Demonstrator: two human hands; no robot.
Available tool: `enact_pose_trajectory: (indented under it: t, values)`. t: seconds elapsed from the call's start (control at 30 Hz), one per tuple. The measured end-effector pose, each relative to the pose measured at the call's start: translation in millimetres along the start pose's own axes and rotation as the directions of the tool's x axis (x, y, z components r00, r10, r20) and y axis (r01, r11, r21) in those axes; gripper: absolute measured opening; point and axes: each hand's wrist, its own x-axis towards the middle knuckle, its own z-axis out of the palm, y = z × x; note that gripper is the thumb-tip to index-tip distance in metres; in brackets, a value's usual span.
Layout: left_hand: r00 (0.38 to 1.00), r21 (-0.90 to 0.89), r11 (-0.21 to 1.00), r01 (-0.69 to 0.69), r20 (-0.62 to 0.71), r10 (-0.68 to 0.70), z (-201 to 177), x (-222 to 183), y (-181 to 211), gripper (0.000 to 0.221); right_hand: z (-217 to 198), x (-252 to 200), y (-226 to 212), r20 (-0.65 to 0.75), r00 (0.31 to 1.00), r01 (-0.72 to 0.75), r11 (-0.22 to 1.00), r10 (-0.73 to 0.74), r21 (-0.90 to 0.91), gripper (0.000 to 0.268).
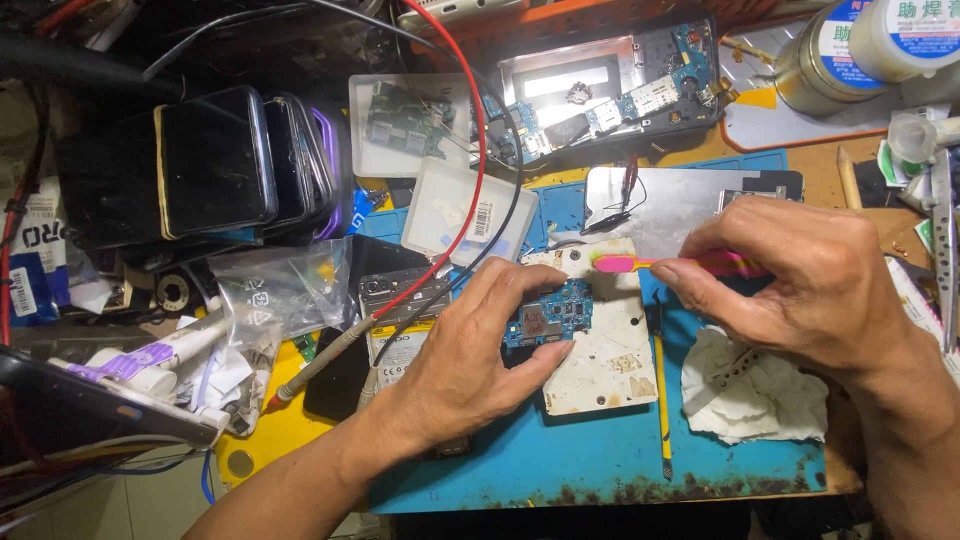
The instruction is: Cleaning, probing, and soldering pins on a smartphone motherboard at a repair bench.
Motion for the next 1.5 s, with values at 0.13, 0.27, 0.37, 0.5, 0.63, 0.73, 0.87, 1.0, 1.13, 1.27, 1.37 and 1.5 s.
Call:
enact_pose_trajectory:
  t: [0.13, 0.27, 0.37, 0.5, 0.63, 0.73, 0.87, 1.0, 1.13, 1.27, 1.37, 1.5]
  values:
    - [1.0, 0.006, 1.0, 0.012, -0.006, -0.012, -1.5, 0.9, 0.0, 0.044, -0.8, -0.7, -1.0, -0.018, 1.0, -0.017, 1.0, 0.017, -0.011, 0.025]
    - [1.0, 0.007, 1.0, 0.002, -0.021, -0.002, -3.5, 1.7, 2.3, 0.05, -1.0, -1.6, -0.3, -0.012, 1.0, -0.011, 0.999, 0.011, -0.038, 0.026]
    - [0.999, -0.001, 1.0, -0.001, -0.041, 0.001, -4.7, 1.2, 3.9, 0.05, -1.2, -2.1, 0.3, -0.028, 1.0, -0.013, 0.999, 0.012, -0.048, 0.025]
    - [0.999, -0.01, 1.0, -0.007, -0.051, 0.007, -5.4, 1.2, 4.6, 0.056, -0.7, -3.8, 0.4, -0.037, 0.999, -0.027, 0.998, 0.025, -0.052, 0.024]
    - [0.996, -0.004, 0.998, -0.065, -0.066, 0.065, -4.1, 0.6, 2.2, 0.05, -0.2, -3.7, -0.3, -0.06, 0.998, -0.017, 0.999, 0.015, -0.035, 0.022]
    - [0.997, 0.005, 0.998, -0.065, -0.041, 0.065, -3.1, -0.5, 0.1, 0.049, 0.1, -8.3, 2.4, -0.105, 0.994, -0.015, 0.997, 0.007, -0.072, 0.022]
    - [1.0, 0.016, 1.0, 0.02, -0.004, -0.02, -0.9, -3.5, -2.1, 0.053, -5.2, -14.0, 4.7, -0.224, 0.974, -0.08, 0.987, 0.047, -0.14, 0.016]
    - [0.997, 0.043, 0.996, 0.075, 0.021, -0.076, -1.7, 0.7, 1.2, 0.056, -27.5, -14.2, 18.2, -0.421, 0.906, -0.072, 0.967, -0.038, -0.243, 0.016]
    - [0.992, 0.058, 0.993, 0.104, 0.06, -0.108, -2.9, 2.1, 4.1, 0.058, -55.8, -23.1, 37.3, -0.489, 0.872, -0.185, 0.907, -0.026, -0.378, 0.017]
    - [0.991, 0.041, 0.992, 0.117, 0.057, -0.12, -0.9, 2.0, 3.5, 0.056, -73.2, -30.5, 55.8, -0.54, 0.841, -0.256, 0.858, -0.028, -0.445, 0.033]
    - [0.995, 0.046, 0.995, 0.087, 0.038, -0.089, 1.6, 2.5, -0.2, 0.055, -83.6, -34.5, 72.8, -0.565, 0.824, -0.305, 0.815, -0.033, -0.493, 0.036]
    - [0.992, 0.065, 0.992, 0.109, 0.062, -0.113, 2.3, 1.0, -2.6, 0.056, -87.9, -43.9, 103.9, -0.558, 0.827, -0.298, 0.788, -0.069, -0.539, 0.038]
